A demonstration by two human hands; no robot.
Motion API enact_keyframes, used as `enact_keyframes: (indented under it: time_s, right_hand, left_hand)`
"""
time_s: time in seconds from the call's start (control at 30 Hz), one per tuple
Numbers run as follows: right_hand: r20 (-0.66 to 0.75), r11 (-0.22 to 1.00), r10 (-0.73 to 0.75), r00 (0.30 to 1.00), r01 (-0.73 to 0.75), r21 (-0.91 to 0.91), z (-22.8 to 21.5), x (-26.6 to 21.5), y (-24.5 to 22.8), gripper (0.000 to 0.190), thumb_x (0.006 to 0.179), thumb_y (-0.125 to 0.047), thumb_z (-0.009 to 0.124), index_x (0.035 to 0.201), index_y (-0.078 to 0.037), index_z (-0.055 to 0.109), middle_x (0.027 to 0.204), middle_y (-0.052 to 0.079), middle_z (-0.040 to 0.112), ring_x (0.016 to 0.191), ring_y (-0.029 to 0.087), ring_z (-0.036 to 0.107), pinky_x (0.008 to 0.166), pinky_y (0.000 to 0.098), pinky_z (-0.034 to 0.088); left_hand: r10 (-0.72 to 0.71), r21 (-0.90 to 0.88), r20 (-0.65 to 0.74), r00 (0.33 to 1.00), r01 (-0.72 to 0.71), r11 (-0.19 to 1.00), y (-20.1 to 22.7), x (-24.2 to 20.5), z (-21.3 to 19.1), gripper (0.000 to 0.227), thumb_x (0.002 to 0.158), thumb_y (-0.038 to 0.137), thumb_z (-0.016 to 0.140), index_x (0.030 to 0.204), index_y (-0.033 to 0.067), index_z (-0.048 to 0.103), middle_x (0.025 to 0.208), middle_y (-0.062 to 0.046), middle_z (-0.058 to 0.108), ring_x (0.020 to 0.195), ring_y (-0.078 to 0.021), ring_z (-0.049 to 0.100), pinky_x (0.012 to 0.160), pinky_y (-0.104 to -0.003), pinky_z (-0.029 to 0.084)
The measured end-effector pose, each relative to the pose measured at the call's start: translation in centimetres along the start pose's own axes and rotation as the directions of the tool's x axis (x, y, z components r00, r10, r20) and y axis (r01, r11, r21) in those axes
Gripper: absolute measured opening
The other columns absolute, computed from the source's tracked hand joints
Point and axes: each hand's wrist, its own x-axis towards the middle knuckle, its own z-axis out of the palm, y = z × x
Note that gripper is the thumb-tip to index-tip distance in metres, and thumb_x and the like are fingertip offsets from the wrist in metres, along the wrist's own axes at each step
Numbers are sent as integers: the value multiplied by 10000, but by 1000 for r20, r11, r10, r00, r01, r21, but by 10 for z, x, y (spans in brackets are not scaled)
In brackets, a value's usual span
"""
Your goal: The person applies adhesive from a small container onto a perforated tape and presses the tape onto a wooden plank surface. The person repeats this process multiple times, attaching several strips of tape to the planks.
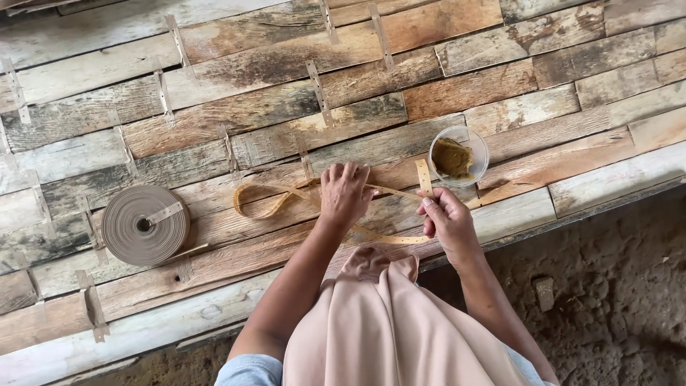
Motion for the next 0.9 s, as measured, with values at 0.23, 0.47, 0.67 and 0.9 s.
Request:
enact_keyframes:
  time_s: [0.23, 0.47, 0.67, 0.9]
  right_hand:
    - [-10, 1000, -4, 1000, 4, -10, 5, 7, -8, 233, 1024, -128, 573, 1180, 10, 678, 818, 147, 660, 504, 118, 578, 421, 260, 502]
    - [-1, 1000, -9, 1000, 9, 10, 15, 12, -14, 217, 1014, -134, 592, 1153, 2, 688, 801, 154, 671, 483, 129, 582, 405, 267, 507]
    - [40, 999, -15, 999, 14, 42, 20, 15, -19, 211, 1009, -125, 596, 1136, 19, 683, 791, 161, 665, 474, 133, 570, 401, 266, 494]
    - [172, 990, -29, 985, 4, 143, 58, 12, -33, 211, 1038, -175, 583, 1092, 6, 676, 774, 164, 666, 461, 132, 579, 391, 258, 510]
  left_hand:
    - [23, -7, -31, 999, -24, 1000, -1, -1, 0, 545, 700, 406, 845, 1176, 197, 681, 1181, -20, 549, 1075, -292, 526, 951, -505, 429]
    - [143, 14, -211, 967, -143, 990, -20, -4, -3, 211, 814, 252, 770, 1015, 205, 725, 1139, -10, 582, 1009, -245, 566, 863, -417, 487]
    - [137, 4, -341, 930, -144, 990, -103, -6, -44, 107, 827, 200, 674, 928, 190, 640, 1033, -27, 586, 966, -264, 566, 744, -386, 470]
    - [16, -167, -468, 883, -107, 980, -64, 0, -115, 294, 875, -127, 538, 1033, 5, 748, 1007, -184, 692, 930, -377, 674, 777, -401, 559]
